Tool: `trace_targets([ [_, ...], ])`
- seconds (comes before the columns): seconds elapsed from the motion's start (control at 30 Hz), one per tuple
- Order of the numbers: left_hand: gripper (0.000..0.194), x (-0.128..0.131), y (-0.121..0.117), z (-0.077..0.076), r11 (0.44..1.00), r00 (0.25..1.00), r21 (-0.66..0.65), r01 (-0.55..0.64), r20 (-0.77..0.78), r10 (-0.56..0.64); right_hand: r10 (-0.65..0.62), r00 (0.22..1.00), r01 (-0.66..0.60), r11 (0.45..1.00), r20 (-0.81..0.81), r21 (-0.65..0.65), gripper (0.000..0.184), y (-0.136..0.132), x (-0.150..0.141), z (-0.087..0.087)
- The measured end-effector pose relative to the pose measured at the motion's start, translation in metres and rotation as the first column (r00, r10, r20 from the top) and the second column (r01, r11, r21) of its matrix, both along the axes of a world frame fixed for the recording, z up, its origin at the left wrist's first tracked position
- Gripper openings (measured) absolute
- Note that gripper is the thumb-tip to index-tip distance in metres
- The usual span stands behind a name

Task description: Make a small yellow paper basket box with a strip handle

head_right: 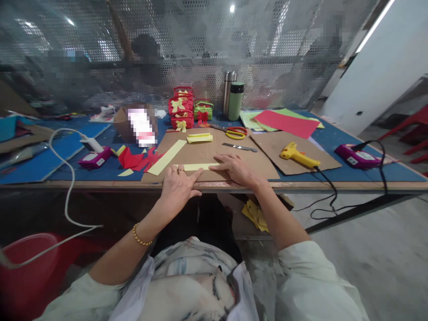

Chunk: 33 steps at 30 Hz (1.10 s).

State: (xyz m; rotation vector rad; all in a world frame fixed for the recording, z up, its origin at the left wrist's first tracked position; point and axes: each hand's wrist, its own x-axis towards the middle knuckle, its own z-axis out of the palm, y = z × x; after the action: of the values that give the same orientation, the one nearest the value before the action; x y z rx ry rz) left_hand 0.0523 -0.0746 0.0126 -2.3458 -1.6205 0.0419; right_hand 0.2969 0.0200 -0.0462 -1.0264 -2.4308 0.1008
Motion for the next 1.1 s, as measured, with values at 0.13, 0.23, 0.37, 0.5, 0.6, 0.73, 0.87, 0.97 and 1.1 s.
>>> trace_targets([
  [0.13,0.083,0.002,0.001,0.002,1.0,1.0,-0.009,0.004,-0.026,-0.004,0.002,1.0,-0.002,1.0,0.001,0.013,0.036,0.0,0.0,-0.002],
  [0.23,0.084,0.004,0.004,0.007,0.999,0.999,-0.034,0.003,-0.038,-0.005,-0.005,1.0,0.005,1.0,0.003,0.018,0.036,0.0,0.0,-0.002],
  [0.37,0.086,0.006,0.006,0.011,0.999,0.999,-0.049,0.007,-0.052,-0.009,0.002,1.0,-0.002,1.0,0.009,0.0,0.039,0.001,0.001,-0.002],
  [0.5,0.086,0.005,0.005,0.01,0.999,0.998,-0.042,-0.001,-0.068,-0.002,0.011,1.0,-0.011,1.0,0.003,0.0,0.038,0.001,0.0,-0.002],
  [0.6,0.086,0.003,0.004,0.008,0.999,0.996,-0.032,0.003,-0.089,-0.006,0.009,1.0,-0.009,1.0,0.012,0.003,0.041,0.0,-0.002,0.0],
  [0.73,0.086,0.001,0.007,0.008,1.0,0.999,-0.024,0.008,-0.05,-0.009,-0.011,1.0,0.012,1.0,-0.017,0.012,0.044,-0.004,-0.001,0.003],
  [0.87,0.081,0.001,0.009,0.009,0.999,1.0,-0.029,0.016,-0.021,-0.016,-0.045,0.991,0.055,0.996,-0.124,0.073,0.047,-0.012,0.003,0.004],
  [0.97,0.083,0.002,0.009,0.01,0.999,0.999,-0.029,0.016,-0.03,-0.017,-0.079,0.992,0.094,0.982,-0.099,0.161,0.041,-0.024,-0.004,0.006],
  [1.1,0.083,0.001,0.008,0.008,1.0,1.0,-0.017,0.021,-0.005,-0.021,-0.105,0.994,0.1,0.972,0.013,0.214,0.03,-0.039,-0.021,0.01],
])
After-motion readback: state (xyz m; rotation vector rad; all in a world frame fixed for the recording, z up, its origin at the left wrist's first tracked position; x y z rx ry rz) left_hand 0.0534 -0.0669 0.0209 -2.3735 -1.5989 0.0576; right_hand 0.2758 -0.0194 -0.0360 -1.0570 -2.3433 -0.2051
